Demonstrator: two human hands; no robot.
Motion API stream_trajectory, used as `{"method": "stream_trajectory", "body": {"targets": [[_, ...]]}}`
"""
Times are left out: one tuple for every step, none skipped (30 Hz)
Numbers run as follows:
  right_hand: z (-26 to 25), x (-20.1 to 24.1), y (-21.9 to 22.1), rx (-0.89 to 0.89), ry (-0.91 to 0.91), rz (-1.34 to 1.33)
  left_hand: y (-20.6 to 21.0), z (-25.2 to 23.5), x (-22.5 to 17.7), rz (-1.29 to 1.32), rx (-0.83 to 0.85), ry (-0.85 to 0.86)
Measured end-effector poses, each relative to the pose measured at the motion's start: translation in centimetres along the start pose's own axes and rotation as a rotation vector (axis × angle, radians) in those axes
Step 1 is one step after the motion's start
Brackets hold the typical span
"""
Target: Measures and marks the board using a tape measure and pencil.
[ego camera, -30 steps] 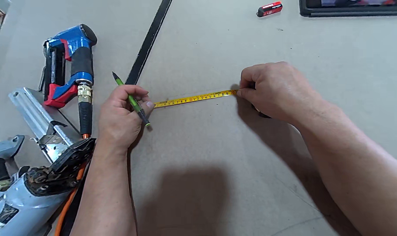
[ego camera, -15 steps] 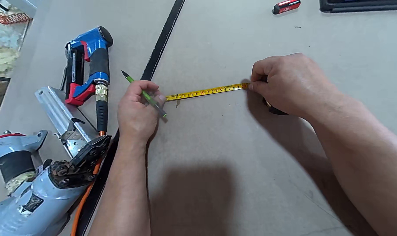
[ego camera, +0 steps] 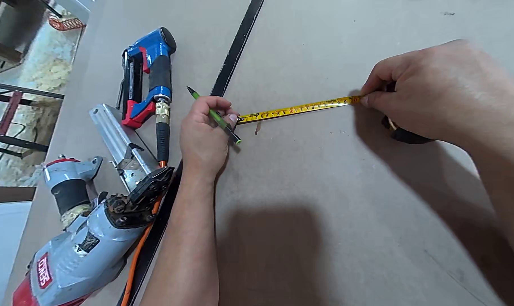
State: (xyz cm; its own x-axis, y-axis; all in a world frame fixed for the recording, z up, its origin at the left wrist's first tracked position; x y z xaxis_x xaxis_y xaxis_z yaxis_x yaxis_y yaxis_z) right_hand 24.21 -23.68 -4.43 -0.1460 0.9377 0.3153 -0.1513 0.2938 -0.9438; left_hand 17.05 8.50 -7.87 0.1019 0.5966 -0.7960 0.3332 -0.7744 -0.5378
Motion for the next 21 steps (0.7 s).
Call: {"method": "stream_trajectory", "body": {"targets": [[0.0, -0.1, 0.0, 0.0, -0.002, 0.001, 0.0, 0.0, 0.0, -0.004, 0.001, -0.003], [-0.1, -0.1, 0.0, 0.002, -0.003, 0.002, 0.1, -0.1, -0.1, -0.011, 0.005, -0.01], [-0.2, -0.1, 0.0, 0.001, -0.005, 0.0, 0.1, -0.1, -0.1, -0.024, 0.007, -0.017], [-0.2, -0.1, 0.1, 0.002, -0.009, -0.004, 0.1, -0.1, -0.2, -0.04, 0.008, -0.026], [-0.2, 0.0, 0.1, 0.002, -0.014, -0.012, 0.0, 0.0, -0.2, -0.057, 0.01, -0.029], [-0.2, 0.1, 0.2, 0.004, -0.013, -0.019, -0.1, 0.1, -0.2, -0.064, 0.006, -0.013], [-0.1, 0.1, 0.2, 0.006, -0.004, -0.024, -0.1, 0.2, -0.2, -0.057, -0.002, 0.035], [-0.1, 0.0, 0.2, 0.007, 0.007, -0.025, -0.2, 0.4, -0.1, -0.032, -0.017, 0.118], [-0.1, 0.0, 0.2, 0.012, 0.013, -0.023, -0.3, 0.7, -0.1, 0.019, -0.031, 0.212], [-0.1, -0.1, 0.2, 0.016, 0.011, -0.019, -0.3, 0.8, -0.1, 0.111, -0.059, 0.298], [-0.1, -0.1, 0.2, 0.016, 0.003, -0.021, -0.1, 0.9, -0.4, 0.198, -0.097, 0.34], [-0.1, -0.1, 0.3, 0.018, -0.008, -0.022, 0.4, 1.0, -0.9, 0.267, -0.114, 0.347], [-0.2, -0.1, 0.3, 0.022, -0.014, -0.022, 1.1, 1.1, -1.4, 0.325, -0.111, 0.332], [-0.2, -0.1, 0.3, 0.025, -0.013, -0.023, 2.0, 1.0, -1.9, 0.374, -0.079, 0.318], [-0.1, -0.1, 0.2, 0.034, -0.007, -0.021, 2.8, 0.8, -2.3, 0.401, -0.038, 0.311], [-0.2, -0.1, 0.2, 0.041, 0.0, -0.019, 3.4, 0.3, -2.7, 0.394, -0.006, 0.304], [-0.3, -0.1, 0.1, 0.042, 0.003, -0.017, 3.9, -0.2, -2.9, 0.373, 0.013, 0.3], [-0.3, -0.1, 0.1, 0.043, 0.005, -0.017, 4.4, -0.7, -3.0, 0.363, 0.034, 0.299], [-0.3, -0.2, 0.1, 0.043, 0.006, -0.014, 4.7, -1.1, -3.0, 0.366, 0.064, 0.295], [-0.2, -0.2, 0.1, 0.042, 0.003, -0.011, 4.8, -1.2, -2.8, 0.398, 0.106, 0.285], [-0.2, -0.2, 0.1, 0.037, -0.003, -0.012, 4.6, -1.2, -2.6, 0.423, 0.149, 0.274]]}}
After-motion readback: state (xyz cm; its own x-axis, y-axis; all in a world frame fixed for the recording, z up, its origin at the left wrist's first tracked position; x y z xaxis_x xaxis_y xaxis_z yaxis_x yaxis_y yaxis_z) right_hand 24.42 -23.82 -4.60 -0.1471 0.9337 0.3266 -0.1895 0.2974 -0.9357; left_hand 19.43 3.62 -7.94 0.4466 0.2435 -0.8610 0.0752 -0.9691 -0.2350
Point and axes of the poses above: each hand's wrist, its own z-axis away from the middle knuckle, its own y-axis out of the palm, x = y × z, the point moved 2 cm from there along -z, towards the middle knuckle, and after that the axes turned 10 degrees about y, right-handed, at the moved point
